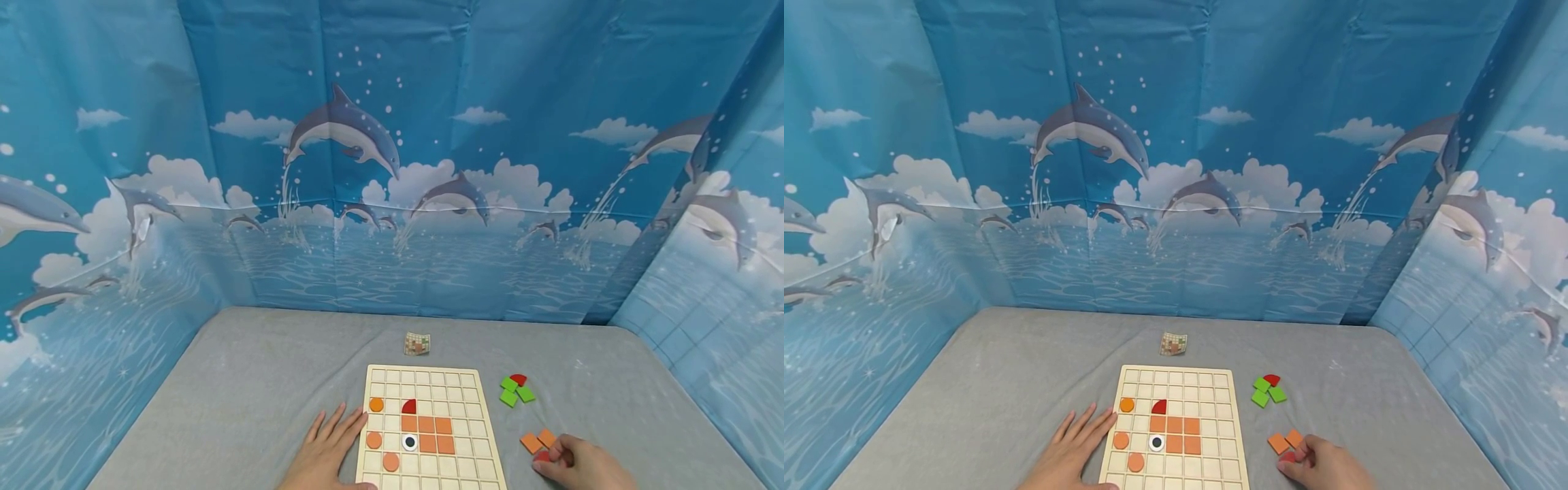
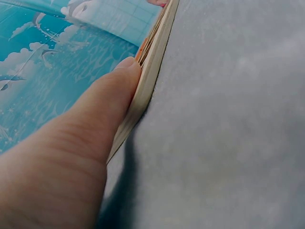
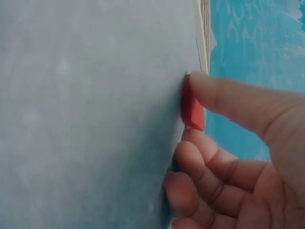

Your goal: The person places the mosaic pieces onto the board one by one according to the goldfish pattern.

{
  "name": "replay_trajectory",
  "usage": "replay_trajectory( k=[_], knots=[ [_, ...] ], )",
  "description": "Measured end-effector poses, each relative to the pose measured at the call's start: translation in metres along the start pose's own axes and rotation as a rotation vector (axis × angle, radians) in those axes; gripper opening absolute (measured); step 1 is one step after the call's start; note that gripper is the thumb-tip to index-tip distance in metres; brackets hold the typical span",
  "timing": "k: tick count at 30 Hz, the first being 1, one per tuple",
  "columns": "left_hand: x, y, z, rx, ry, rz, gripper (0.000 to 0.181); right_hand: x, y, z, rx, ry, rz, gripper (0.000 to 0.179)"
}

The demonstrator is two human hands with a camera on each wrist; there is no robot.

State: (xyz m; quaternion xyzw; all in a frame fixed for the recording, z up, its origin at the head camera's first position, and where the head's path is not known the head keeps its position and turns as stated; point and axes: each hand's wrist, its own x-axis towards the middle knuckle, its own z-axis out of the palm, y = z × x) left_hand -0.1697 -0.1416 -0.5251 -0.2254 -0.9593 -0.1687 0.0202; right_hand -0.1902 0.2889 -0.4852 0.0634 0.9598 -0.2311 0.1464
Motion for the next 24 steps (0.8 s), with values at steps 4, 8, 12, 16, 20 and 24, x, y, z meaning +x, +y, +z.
replay_trajectory(
  k=[4, 8, 12, 16, 20, 24],
  knots=[
    [-0.0002, 0.0000, -0.0005, 0.003, 0.001, 0.000, 0.100, 0.0003, -0.0020, 0.0008, 0.007, -0.001, 0.008, 0.050],
    [-0.0006, 0.0009, -0.0019, -0.013, -0.004, -0.005, 0.100, 0.0014, -0.0047, 0.0016, 0.015, 0.010, 0.005, 0.049],
    [-0.0005, 0.0018, -0.0037, -0.035, -0.021, -0.019, 0.100, 0.0031, -0.0058, 0.0024, 0.018, 0.011, -0.008, 0.047],
    [-0.0003, 0.0024, -0.0043, -0.041, -0.031, -0.023, 0.100, 0.0042, -0.0059, 0.0027, 0.033, 0.004, -0.004, 0.044],
    [-0.0005, 0.0021, -0.0035, -0.052, -0.021, -0.020, 0.099, 0.0031, -0.0058, 0.0020, 0.070, -0.005, -0.012, 0.040],
    [-0.0006, 0.0007, -0.0022, -0.062, -0.012, -0.014, 0.099, 0.0002, -0.0050, 0.0018, 0.108, -0.031, -0.004, 0.037]
  ],
)
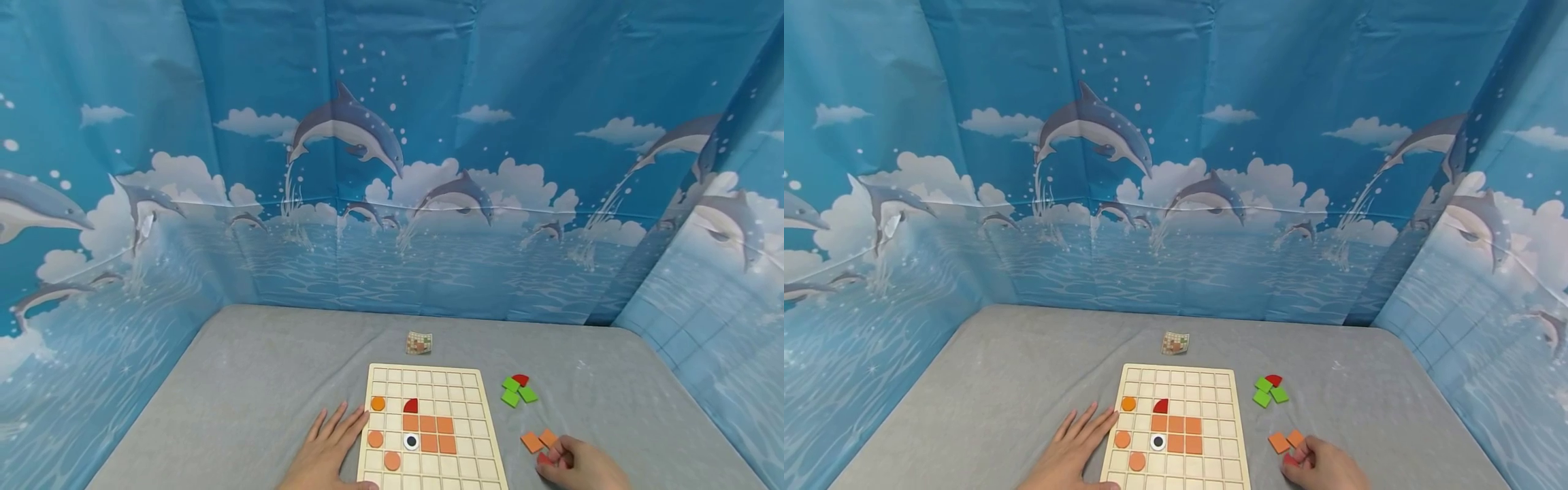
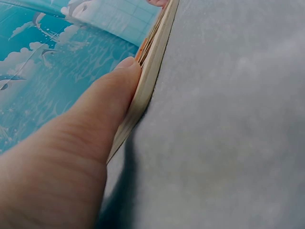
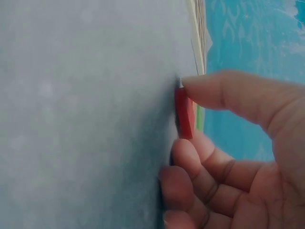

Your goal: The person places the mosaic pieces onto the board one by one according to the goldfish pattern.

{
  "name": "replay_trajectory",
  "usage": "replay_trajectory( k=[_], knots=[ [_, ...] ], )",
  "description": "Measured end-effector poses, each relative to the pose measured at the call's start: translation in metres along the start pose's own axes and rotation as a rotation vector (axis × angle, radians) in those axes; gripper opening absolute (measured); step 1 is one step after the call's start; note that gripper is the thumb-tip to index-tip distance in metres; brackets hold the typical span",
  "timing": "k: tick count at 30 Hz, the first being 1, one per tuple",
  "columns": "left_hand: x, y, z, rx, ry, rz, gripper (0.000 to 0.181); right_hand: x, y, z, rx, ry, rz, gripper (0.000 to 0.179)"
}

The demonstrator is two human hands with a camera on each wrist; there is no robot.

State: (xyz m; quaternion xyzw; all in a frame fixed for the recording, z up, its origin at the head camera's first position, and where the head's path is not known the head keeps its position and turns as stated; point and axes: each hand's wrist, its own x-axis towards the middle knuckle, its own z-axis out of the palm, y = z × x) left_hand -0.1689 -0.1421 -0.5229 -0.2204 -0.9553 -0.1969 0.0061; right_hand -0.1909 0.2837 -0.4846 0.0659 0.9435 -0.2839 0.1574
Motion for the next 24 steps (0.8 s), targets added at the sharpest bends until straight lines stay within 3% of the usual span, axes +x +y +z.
replay_trajectory(
  k=[13, 24],
  knots=[
    [0.000, -0.001, 0.001, 0.037, -0.007, -0.001, 0.099, 0.000, 0.010, 0.009, 0.038, -0.042, 0.041, 0.028],
    [0.001, -0.001, 0.002, 0.044, 0.006, 0.009, 0.100, -0.013, -0.017, 0.011, 0.075, 0.044, -0.049, 0.027]
  ],
)
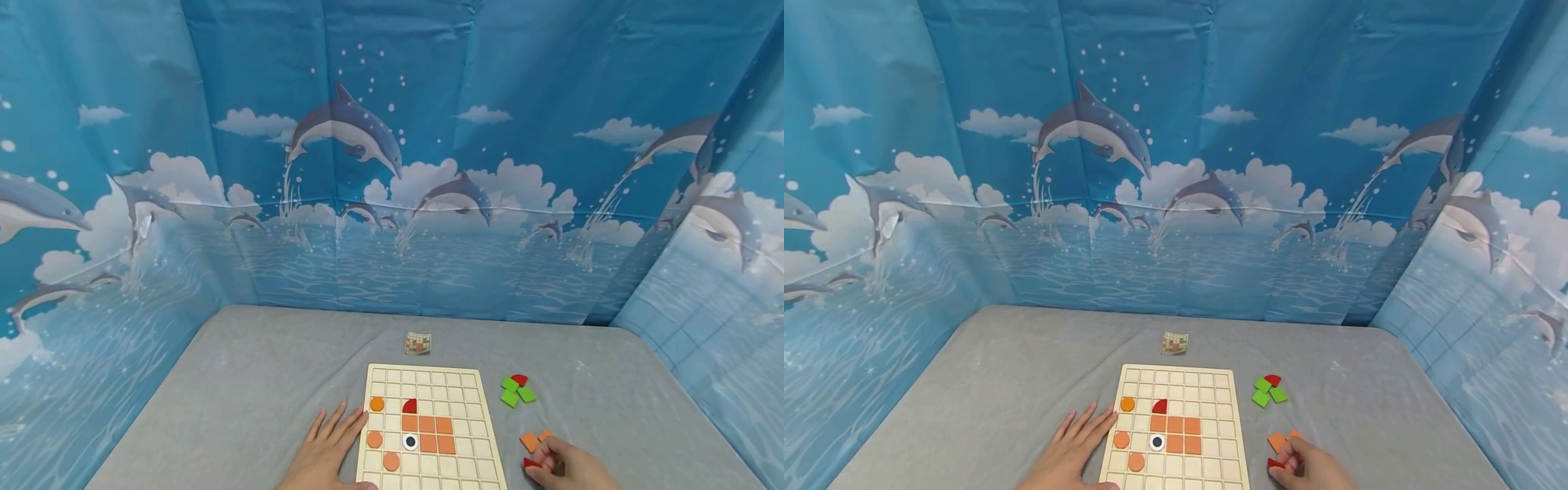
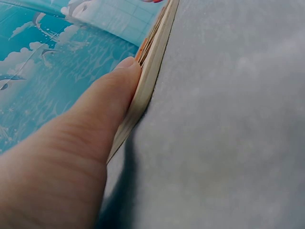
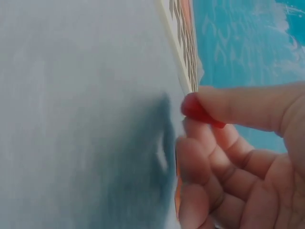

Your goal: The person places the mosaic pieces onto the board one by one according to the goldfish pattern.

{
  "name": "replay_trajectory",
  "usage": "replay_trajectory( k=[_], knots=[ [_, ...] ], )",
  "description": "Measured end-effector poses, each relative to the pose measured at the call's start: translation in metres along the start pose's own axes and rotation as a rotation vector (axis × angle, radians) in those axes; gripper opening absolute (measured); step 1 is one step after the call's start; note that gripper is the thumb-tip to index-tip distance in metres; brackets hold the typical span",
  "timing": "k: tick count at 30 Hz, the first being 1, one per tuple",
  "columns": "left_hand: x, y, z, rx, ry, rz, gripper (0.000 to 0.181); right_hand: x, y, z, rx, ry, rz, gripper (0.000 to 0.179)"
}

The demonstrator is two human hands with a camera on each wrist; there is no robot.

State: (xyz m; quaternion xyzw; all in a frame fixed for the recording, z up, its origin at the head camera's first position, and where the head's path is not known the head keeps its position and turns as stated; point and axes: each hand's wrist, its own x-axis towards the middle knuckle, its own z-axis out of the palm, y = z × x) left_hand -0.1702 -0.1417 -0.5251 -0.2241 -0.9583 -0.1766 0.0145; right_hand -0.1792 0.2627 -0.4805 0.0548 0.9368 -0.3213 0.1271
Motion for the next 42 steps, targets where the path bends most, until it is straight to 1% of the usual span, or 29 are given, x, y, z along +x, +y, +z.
replay_trajectory(
  k=[4, 8, 11, 14, 19, 21, 25, 27, 30, 34, 42],
  knots=[
    [0.000, -0.001, 0.001, -0.015, 0.007, -0.005, 0.100, -0.004, -0.013, 0.006, 0.050, 0.033, -0.037, 0.026],
    [0.000, -0.001, 0.001, -0.016, 0.014, 0.003, 0.100, -0.006, -0.023, 0.010, 0.093, 0.010, -0.124, 0.026],
    [0.000, -0.001, 0.001, -0.023, 0.009, 0.001, 0.099, -0.005, -0.032, 0.013, 0.145, -0.040, -0.201, 0.027],
    [0.000, 0.000, 0.000, -0.034, -0.011, -0.015, 0.100, -0.004, -0.041, 0.018, 0.189, -0.078, -0.250, 0.028],
    [0.001, 0.002, -0.001, -0.050, -0.034, -0.029, 0.100, -0.002, -0.057, 0.027, 0.271, -0.155, -0.355, 0.023],
    [0.001, 0.002, -0.001, -0.047, -0.037, -0.029, 0.101, -0.002, -0.062, 0.031, 0.291, -0.169, -0.392, 0.021],
    [0.000, 0.001, 0.000, -0.040, -0.032, -0.029, 0.100, -0.001, -0.073, 0.041, 0.286, -0.172, -0.453, 0.016],
    [0.000, 0.001, 0.000, -0.037, -0.030, -0.029, 0.100, -0.001, -0.078, 0.046, 0.286, -0.177, -0.467, 0.013],
    [0.000, 0.001, 0.000, -0.035, -0.027, -0.027, 0.100, 0.000, -0.085, 0.053, 0.258, -0.171, -0.508, 0.010],
    [0.000, 0.001, 0.000, -0.029, -0.030, -0.029, 0.101, 0.001, -0.094, 0.061, 0.220, -0.144, -0.562, 0.011],
    [0.001, 0.002, -0.001, -0.028, -0.042, -0.041, 0.101, 0.002, -0.110, 0.072, 0.228, -0.144, -0.561, 0.014]
  ],
)
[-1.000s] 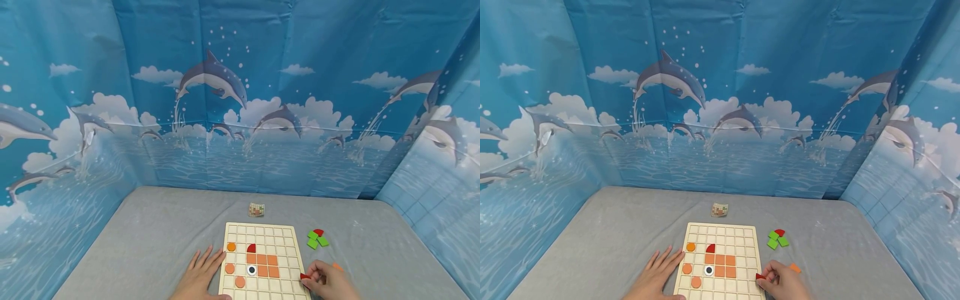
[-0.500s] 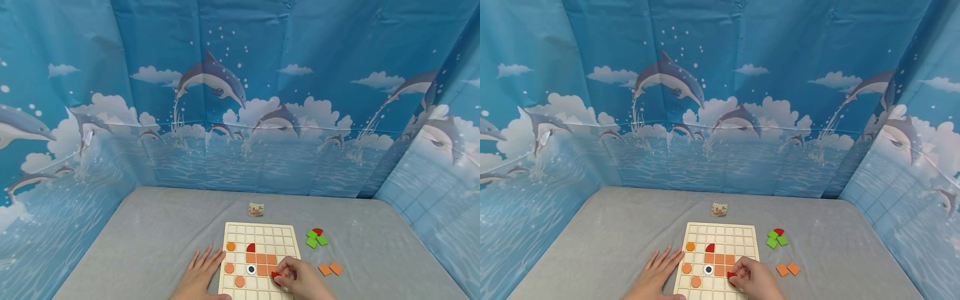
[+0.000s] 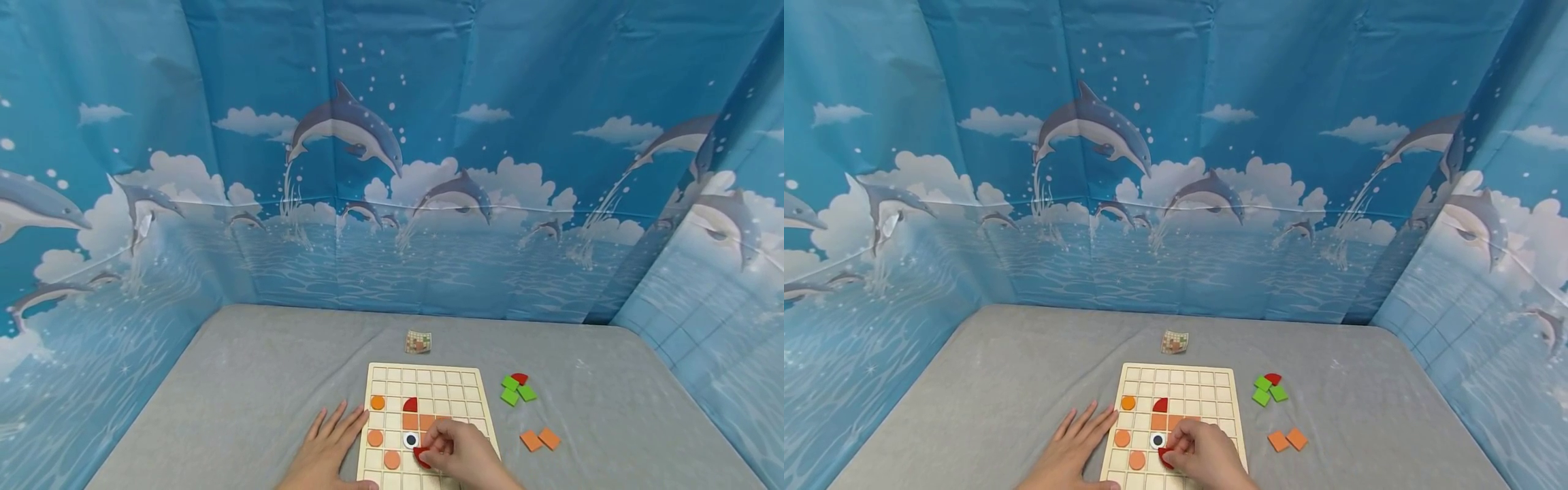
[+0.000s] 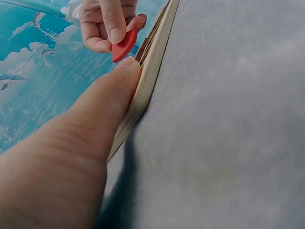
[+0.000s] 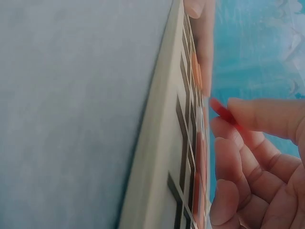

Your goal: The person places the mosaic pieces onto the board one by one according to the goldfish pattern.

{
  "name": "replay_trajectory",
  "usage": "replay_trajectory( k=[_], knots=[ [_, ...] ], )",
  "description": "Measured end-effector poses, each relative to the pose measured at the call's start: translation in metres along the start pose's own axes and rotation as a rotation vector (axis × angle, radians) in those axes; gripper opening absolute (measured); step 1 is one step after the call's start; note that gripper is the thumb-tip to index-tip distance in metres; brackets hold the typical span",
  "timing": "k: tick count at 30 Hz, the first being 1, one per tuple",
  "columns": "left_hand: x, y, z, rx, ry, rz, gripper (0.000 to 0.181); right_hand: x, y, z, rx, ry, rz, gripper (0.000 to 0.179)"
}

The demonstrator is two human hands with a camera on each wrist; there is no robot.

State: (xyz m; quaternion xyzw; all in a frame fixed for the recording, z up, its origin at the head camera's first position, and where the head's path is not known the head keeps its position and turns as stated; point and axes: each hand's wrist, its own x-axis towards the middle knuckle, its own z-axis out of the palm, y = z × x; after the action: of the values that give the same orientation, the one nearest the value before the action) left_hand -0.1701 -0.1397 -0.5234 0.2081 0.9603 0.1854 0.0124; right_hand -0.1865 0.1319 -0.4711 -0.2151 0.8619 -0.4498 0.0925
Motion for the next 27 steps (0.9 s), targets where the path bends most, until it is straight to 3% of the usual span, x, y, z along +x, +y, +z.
replay_trajectory(
  k=[9, 27],
  knots=[
    [0.000, 0.000, -0.001, 0.006, 0.004, 0.001, 0.100, 0.004, -0.002, 0.010, 0.002, -0.011, 0.000, 0.016],
    [-0.001, 0.000, 0.000, 0.003, 0.017, 0.005, 0.100, 0.008, -0.005, 0.017, -0.125, 0.014, 0.054, 0.021]
  ],
)
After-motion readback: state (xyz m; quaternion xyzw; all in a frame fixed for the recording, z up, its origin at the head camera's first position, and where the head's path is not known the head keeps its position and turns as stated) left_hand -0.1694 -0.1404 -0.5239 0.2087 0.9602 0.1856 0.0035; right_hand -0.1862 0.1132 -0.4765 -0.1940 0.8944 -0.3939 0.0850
